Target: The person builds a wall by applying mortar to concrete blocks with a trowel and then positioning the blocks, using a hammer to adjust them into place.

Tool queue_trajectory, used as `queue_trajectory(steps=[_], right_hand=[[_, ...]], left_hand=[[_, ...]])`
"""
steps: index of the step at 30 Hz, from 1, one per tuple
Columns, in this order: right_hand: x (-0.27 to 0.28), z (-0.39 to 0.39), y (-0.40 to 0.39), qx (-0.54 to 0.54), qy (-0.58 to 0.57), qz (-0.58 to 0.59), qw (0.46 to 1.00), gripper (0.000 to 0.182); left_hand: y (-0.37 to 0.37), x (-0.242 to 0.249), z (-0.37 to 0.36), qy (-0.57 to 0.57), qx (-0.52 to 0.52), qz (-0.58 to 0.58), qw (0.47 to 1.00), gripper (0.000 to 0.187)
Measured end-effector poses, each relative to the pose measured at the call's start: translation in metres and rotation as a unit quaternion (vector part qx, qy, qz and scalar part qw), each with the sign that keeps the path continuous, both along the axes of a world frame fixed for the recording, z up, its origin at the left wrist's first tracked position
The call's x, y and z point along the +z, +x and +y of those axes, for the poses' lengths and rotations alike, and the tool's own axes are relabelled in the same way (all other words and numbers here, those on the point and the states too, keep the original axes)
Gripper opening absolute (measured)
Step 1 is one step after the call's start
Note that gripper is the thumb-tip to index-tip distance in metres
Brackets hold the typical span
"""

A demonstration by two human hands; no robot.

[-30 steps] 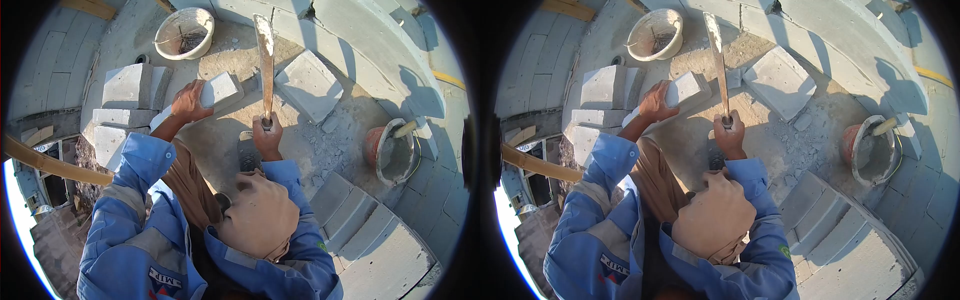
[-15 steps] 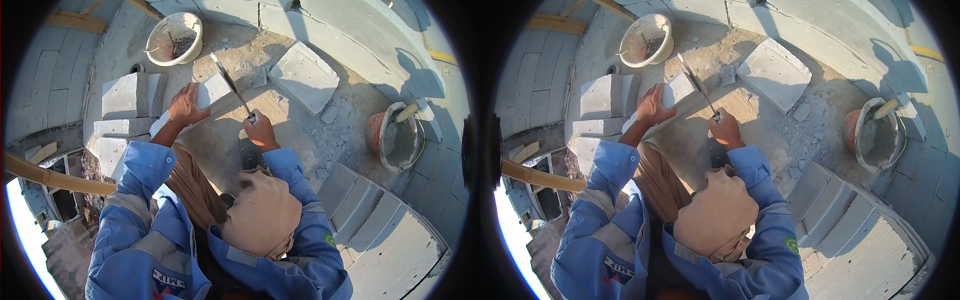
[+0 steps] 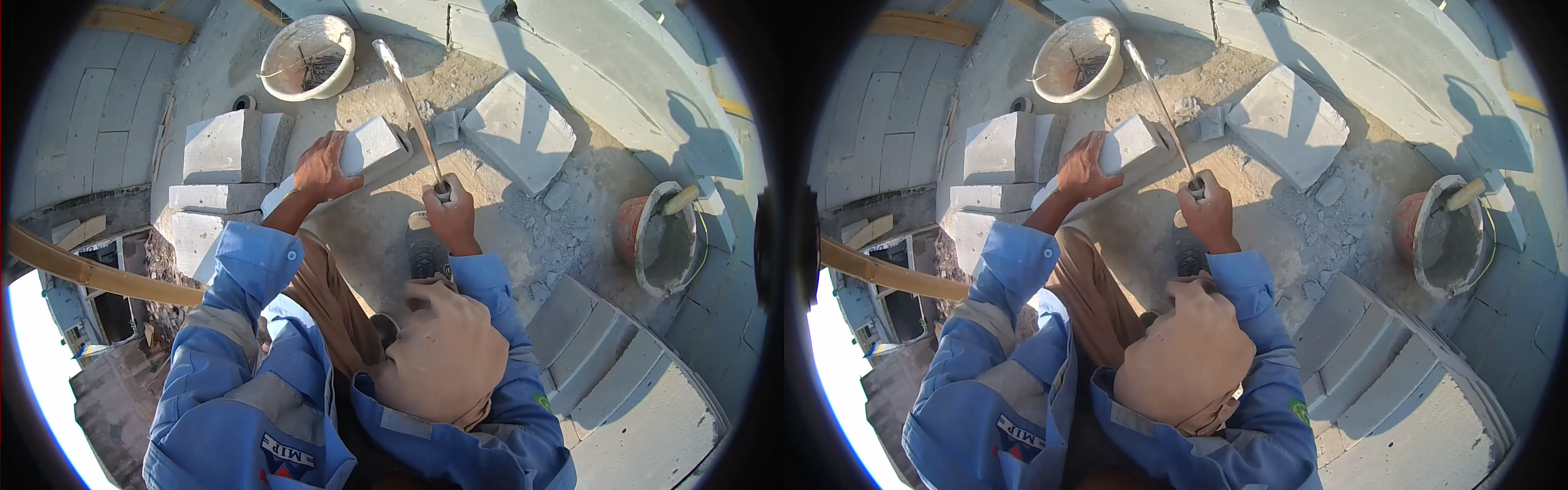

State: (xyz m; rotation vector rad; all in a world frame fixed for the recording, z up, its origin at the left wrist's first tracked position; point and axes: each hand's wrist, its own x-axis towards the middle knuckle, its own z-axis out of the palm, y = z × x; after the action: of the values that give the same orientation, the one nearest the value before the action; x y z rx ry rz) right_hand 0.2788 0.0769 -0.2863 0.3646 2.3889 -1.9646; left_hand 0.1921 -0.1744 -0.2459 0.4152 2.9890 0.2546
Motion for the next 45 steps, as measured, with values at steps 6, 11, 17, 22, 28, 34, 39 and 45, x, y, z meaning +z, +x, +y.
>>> queue_trajectory(steps=[6, 11, 17, 22, 28, 34, 39, 45], right_hand=[[-0.051, -0.004, -0.003, 0.006, 0.011, -0.002, 1.0, 0.022], [-0.014, 0.0, -0.002, 0.03, -0.007, -0.031, 0.999, 0.023], [-0.057, -0.002, -0.001, 0.015, 0.03, -0.02, 0.999, 0.023], [-0.035, -0.001, -0.001, 0.03, 0.063, 0.003, 0.998, 0.022], [-0.063, 0.002, -0.004, 0.054, 0.024, -0.034, 0.998, 0.024], [-0.022, -0.002, 0.0, 0.007, -0.014, 0.01, 1.0, 0.02], [-0.058, 0.003, -0.003, 0.042, 0.06, -0.006, 0.997, 0.02], [-0.019, 0.002, -0.002, 0.043, 0.007, -0.012, 0.999, 0.023]], left_hand=[[-0.001, 0.006, 0.003, 0.024, 0.001, -0.017, 1.0, 0.084], [0.008, 0.015, 0.007, 0.016, -0.005, -0.079, 0.997, 0.087], [-0.002, 0.026, 0.019, -0.006, 0.011, -0.089, 0.996, 0.094], [-0.006, 0.027, 0.019, -0.011, 0.027, -0.107, 0.994, 0.096], [-0.005, 0.022, 0.015, -0.003, 0.029, -0.084, 0.996, 0.088], [0.0, 0.005, 0.004, -0.003, 0.015, -0.033, 0.999, 0.085], [-0.003, 0.011, 0.008, 0.006, 0.016, -0.046, 0.999, 0.085], [-0.006, 0.024, 0.015, 0.008, 0.014, -0.088, 0.996, 0.086]])
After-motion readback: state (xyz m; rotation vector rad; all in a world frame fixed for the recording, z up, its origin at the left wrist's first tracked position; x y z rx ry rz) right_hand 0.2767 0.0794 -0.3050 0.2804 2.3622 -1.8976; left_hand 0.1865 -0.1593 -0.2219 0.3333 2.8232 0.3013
